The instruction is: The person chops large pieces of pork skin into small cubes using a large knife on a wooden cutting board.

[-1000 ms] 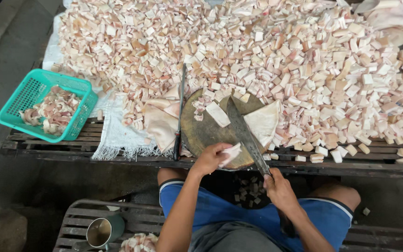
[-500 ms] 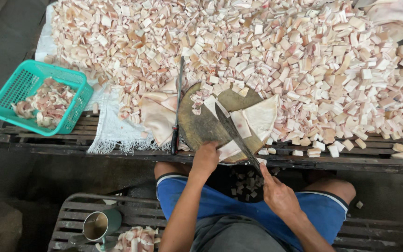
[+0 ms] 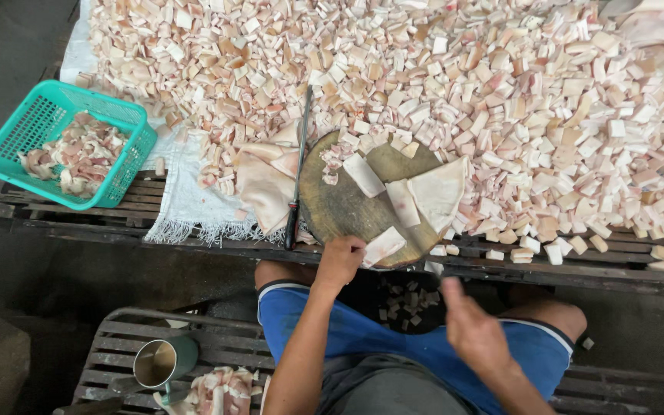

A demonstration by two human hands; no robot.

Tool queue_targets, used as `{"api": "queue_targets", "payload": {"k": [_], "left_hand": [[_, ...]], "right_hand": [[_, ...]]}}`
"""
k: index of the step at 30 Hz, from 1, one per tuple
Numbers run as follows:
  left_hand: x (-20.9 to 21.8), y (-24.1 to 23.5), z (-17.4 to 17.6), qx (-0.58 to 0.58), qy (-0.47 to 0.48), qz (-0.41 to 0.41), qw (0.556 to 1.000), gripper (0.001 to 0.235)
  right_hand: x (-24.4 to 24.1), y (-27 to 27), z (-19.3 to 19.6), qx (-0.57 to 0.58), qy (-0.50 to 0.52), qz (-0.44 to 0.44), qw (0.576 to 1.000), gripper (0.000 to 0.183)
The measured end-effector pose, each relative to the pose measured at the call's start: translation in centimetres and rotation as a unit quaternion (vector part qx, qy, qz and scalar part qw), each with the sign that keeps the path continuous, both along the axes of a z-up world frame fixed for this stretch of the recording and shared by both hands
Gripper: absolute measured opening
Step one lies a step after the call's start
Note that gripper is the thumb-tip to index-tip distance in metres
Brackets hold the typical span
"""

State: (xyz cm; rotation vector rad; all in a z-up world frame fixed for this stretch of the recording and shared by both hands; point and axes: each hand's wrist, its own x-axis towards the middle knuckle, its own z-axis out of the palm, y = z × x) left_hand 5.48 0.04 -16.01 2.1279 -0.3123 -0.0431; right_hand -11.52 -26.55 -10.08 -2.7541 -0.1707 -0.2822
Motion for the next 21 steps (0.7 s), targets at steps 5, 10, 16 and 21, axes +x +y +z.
{"api": "queue_targets", "payload": {"k": [5,10,16,21], "left_hand": [[-0.1,-0.6,-0.4,0.006,-0.026,-0.001,1.0,0.012],[0.2,-0.9,-1.1,0.007,-0.024,0.02,0.999,0.012],[0.1,-1.3,-1.4,-0.006,-0.005,0.029,1.0,0.011],[0.2,-1.5,-1.3,0.021,-0.031,0.03,0.999,0.011]], "right_hand": [[0.1,-0.3,-0.1,0.003,0.103,0.007,0.995,0.077],[0.9,-0.9,3.0,0.149,-0.062,-0.004,0.987,0.067],[0.6,-0.4,2.1,0.151,-0.226,0.025,0.962,0.059],[1.0,1.3,0.0,0.017,0.067,0.035,0.997,0.071]]}}
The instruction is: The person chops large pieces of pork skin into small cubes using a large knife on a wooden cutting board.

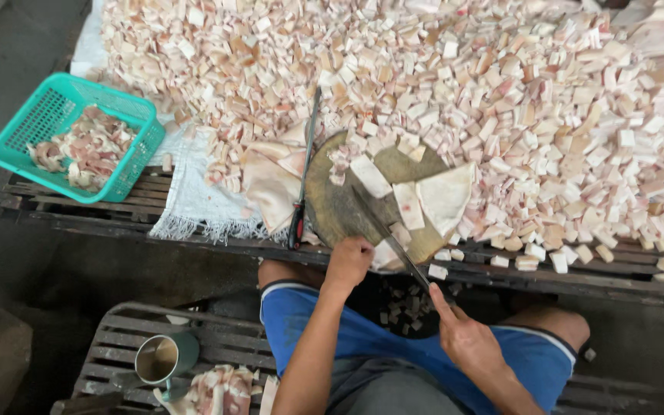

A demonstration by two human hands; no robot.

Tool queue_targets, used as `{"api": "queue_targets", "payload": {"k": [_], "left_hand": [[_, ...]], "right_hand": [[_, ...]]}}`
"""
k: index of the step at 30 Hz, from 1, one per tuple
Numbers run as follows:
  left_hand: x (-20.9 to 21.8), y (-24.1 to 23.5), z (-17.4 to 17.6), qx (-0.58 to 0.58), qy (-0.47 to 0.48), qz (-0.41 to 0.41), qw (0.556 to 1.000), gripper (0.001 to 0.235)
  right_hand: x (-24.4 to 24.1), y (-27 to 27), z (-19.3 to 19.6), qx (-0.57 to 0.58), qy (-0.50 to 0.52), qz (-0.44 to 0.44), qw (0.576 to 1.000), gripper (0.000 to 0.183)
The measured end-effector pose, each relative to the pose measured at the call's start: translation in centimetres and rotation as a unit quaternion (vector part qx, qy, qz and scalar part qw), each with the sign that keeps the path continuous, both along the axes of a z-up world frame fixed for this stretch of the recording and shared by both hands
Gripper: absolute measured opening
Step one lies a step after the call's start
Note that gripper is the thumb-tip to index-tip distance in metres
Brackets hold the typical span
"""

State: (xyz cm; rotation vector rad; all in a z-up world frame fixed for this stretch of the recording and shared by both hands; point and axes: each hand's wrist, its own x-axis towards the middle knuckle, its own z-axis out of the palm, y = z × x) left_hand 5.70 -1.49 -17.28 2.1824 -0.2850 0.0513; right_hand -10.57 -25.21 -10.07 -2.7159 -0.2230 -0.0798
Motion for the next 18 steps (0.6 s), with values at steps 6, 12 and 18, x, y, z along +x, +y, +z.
{"api": "queue_targets", "payload": {"k": [6,12,18], "left_hand": [[-0.3,-0.5,0.4,-0.031,0.029,0.016,0.999,0.012],[-0.7,-0.4,0.5,-0.045,0.07,0.033,0.996,0.012],[0.0,-1.0,-0.6,0.006,-0.018,0.009,1.0,0.013]], "right_hand": [[0.2,-1.3,4.1,0.117,-0.113,-0.04,0.986,0.068],[-0.7,-1.2,4.5,0.122,-0.328,0.017,0.937,0.067],[-0.9,-0.2,0.0,-0.039,0.066,-0.001,0.997,0.072]]}}
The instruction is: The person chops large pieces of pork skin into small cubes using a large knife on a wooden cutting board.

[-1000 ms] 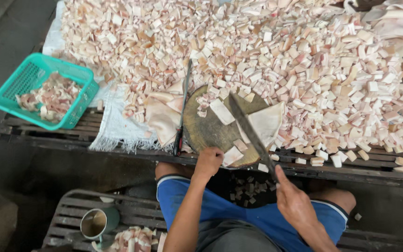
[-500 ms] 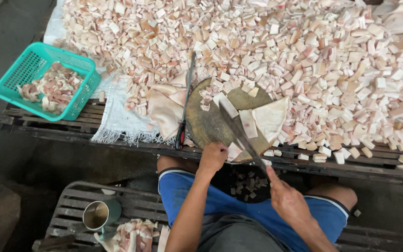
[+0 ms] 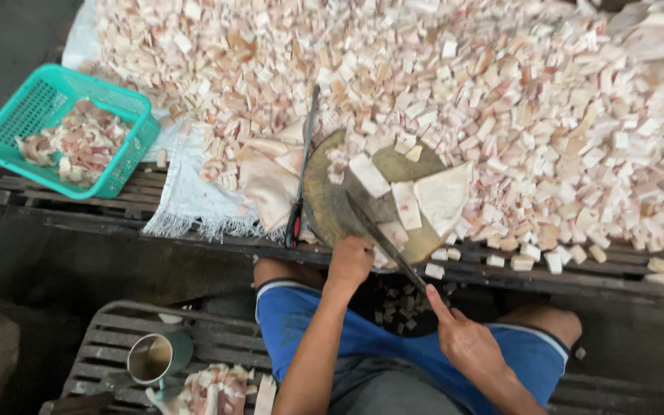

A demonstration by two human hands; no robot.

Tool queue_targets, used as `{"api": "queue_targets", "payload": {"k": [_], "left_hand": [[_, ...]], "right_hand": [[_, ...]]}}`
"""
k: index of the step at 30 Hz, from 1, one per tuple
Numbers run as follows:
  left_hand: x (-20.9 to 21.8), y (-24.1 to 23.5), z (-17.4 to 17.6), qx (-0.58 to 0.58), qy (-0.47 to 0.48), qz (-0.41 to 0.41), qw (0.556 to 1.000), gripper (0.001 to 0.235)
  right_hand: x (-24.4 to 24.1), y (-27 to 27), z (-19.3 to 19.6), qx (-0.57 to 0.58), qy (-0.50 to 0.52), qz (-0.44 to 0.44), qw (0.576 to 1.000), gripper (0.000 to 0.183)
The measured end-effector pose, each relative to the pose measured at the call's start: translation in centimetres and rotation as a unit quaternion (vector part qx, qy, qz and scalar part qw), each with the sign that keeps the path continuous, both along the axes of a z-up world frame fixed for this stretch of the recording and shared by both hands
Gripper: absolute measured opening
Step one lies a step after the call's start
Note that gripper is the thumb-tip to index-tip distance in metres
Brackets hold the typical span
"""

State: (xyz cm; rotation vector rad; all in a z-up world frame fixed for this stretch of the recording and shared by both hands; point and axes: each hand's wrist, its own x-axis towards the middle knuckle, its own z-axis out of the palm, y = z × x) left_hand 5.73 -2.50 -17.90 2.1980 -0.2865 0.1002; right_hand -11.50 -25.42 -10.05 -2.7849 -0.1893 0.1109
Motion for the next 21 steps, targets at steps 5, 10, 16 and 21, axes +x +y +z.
{"api": "queue_targets", "payload": {"k": [5,10,16,21], "left_hand": [[0.6,0.5,-0.4,0.018,0.018,-0.033,0.999,0.011],[5.9,6.1,1.6,0.024,-0.1,0.047,0.994,0.012],[15.9,9.0,5.2,0.074,-0.127,0.049,0.988,0.036],[18.4,3.4,4.4,0.247,-0.107,-0.138,0.953,0.049]], "right_hand": [[0.2,-1.6,-0.2,0.137,-0.066,-0.053,0.987,0.072],[-2.4,-1.9,0.2,0.167,-0.148,-0.023,0.974,0.069],[-2.6,-3.2,-1.3,0.011,-0.061,0.025,0.998,0.072],[1.8,-5.2,-1.8,-0.059,-0.041,-0.081,0.994,0.07]]}}
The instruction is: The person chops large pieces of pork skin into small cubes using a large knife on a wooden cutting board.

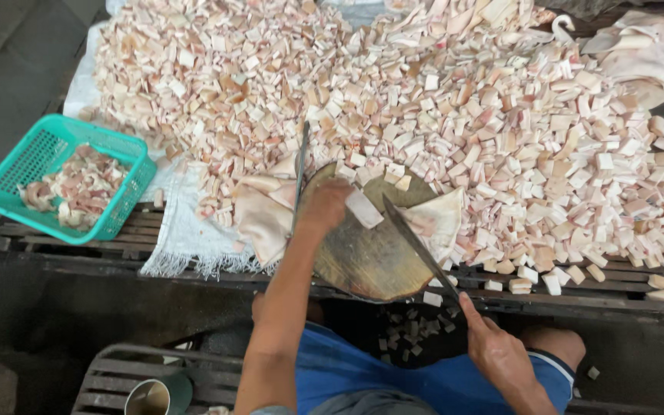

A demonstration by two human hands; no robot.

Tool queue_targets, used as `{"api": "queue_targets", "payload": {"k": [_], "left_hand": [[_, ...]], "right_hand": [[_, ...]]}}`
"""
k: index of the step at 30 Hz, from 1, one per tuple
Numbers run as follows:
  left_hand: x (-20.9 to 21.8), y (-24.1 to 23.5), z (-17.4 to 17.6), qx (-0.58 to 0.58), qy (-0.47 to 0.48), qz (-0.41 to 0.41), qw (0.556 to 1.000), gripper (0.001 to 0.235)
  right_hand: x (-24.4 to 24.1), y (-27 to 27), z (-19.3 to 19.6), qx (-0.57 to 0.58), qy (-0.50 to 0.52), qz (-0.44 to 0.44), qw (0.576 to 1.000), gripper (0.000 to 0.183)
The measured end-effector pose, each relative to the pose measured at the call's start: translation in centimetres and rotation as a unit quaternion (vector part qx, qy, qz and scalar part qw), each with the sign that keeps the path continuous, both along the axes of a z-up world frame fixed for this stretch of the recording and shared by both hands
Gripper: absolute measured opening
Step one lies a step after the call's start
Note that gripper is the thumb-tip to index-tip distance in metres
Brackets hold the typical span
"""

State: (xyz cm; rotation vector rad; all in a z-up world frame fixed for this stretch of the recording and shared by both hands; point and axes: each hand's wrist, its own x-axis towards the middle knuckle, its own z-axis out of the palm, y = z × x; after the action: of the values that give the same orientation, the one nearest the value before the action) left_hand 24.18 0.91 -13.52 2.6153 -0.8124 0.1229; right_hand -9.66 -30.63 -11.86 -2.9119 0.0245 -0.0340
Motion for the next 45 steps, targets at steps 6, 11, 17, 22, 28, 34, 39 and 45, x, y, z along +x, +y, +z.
{"api": "queue_targets", "payload": {"k": [6,11,17,22,28,34,39,45], "left_hand": [[-0.6,-3.0,0.1,0.184,0.078,-0.03,0.979,0.056],[0.1,-3.4,2.6,0.244,0.094,-0.051,0.964,0.09],[-0.9,-4.7,2.8,0.295,0.061,-0.094,0.949,0.064],[-7.3,-3.9,1.8,0.17,0.175,-0.077,0.967,0.053],[-15.5,-4.5,-0.4,-0.044,0.23,-0.07,0.97,0.075],[-18.6,-4.3,0.8,-0.074,0.156,-0.022,0.985,0.064],[-20.3,-4.1,2.3,-0.04,0.149,0.019,0.988,0.061],[-21.5,-3.8,1.3,-0.054,0.081,0.035,0.995,0.059]], "right_hand": [[1.6,0.4,0.2,0.138,-0.029,-0.051,0.989,0.067],[0.9,1.1,0.1,0.241,-0.019,-0.08,0.967,0.069],[0.4,1.0,0.8,0.328,-0.012,-0.162,0.931,0.07],[0.1,1.3,1.3,0.346,0.026,-0.218,0.912,0.07],[-0.1,2.5,1.4,0.355,-0.012,-0.116,0.928,0.07],[-1.0,2.6,4.9,0.284,-0.123,-0.041,0.95,0.072],[-1.6,1.5,5.5,0.21,-0.329,-0.005,0.921,0.059],[-1.4,3.6,1.6,0.091,-0.015,0.005,0.996,0.072]]}}
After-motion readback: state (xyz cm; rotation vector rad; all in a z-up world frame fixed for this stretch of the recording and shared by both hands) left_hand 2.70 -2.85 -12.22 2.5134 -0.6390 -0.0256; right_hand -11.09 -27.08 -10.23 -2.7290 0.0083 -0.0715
